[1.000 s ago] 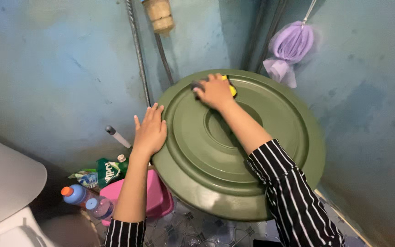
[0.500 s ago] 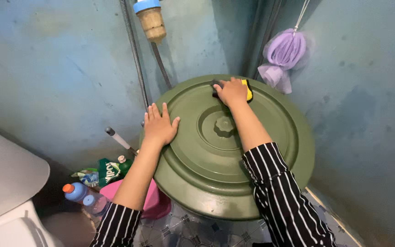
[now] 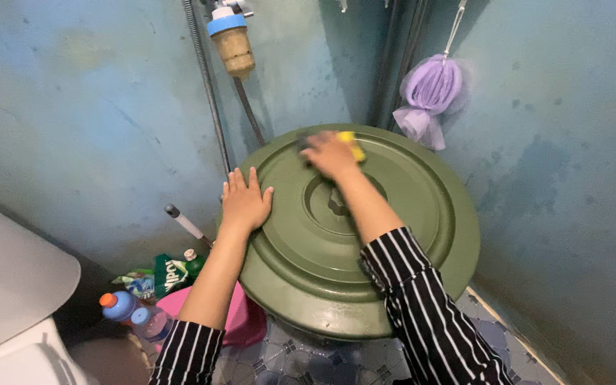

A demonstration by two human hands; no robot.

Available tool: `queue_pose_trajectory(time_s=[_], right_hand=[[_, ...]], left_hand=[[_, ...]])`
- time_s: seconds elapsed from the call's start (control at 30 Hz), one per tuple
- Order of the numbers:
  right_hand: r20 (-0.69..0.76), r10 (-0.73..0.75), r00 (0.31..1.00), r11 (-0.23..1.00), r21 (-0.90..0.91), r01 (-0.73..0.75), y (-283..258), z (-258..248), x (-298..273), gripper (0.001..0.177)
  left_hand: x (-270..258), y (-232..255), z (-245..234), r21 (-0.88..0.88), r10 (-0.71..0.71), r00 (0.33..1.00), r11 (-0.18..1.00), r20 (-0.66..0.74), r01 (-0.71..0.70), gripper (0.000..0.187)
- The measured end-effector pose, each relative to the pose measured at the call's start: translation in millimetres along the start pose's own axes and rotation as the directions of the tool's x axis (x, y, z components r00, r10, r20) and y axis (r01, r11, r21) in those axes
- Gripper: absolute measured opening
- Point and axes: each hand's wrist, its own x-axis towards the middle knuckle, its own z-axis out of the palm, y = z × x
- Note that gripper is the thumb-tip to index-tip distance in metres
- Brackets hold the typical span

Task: The person wipes a shower head, then uses a cloth to wipe a large green bucket and its lid next to a toilet.

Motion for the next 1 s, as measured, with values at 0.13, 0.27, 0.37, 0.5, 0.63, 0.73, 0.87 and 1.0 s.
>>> queue_pose_trajectory(time_s=[0.13, 0.27, 0.37, 0.5, 0.63, 0.73, 0.87, 1.0], right_hand=[[-0.071, 0.287, 0.955, 0.956, -0.039, -0.290, 40, -10, -5, 0.065], [-0.130, -0.316, 0.940, 0.941, 0.081, 0.328, 2, 1, -13, 0.058], [-0.050, -0.641, 0.766, 0.733, 0.258, 0.630, -57, 15, -22, 0.053], [-0.062, -0.414, 0.908, 0.881, 0.223, 0.417, -37, 14, 15, 0.059], [-0.233, 0.065, 0.970, 0.979, -0.172, -0.107, -10, 43, 46, 0.062], [-0.261, -0.176, 0.949, 0.962, -0.248, 0.110, -48, 59, 55, 0.058], [-0.139, -0.543, 0.828, 0.800, 0.215, 0.560, -92, 37, 37, 0.043], [-0.058, -0.423, 0.904, 0.898, 0.108, 0.427, -75, 26, 61, 0.045]], left_hand=[[-1, -1, -2, 0.001, 0.007, 1.000, 1.000, -0.004, -0.007, 0.078], [0, -1, -1, -0.005, 0.008, 1.000, 1.000, 0.003, -0.008, 0.076], [0, -2, -1, -0.010, 0.017, 1.000, 1.000, -0.005, -0.017, 0.077], [-1, -2, -4, -0.010, 0.024, 1.000, 1.000, 0.004, -0.024, 0.076], [-2, -1, -2, -0.007, 0.019, 1.000, 1.000, -0.012, -0.019, 0.076], [-2, -1, -1, 0.007, 0.031, 0.999, 0.999, -0.022, -0.031, 0.076], [-3, -2, -5, -0.001, 0.039, 0.999, 0.999, -0.022, -0.039, 0.076], [-6, -2, -7, -0.028, 0.046, 0.998, 0.999, -0.043, -0.047, 0.075]])
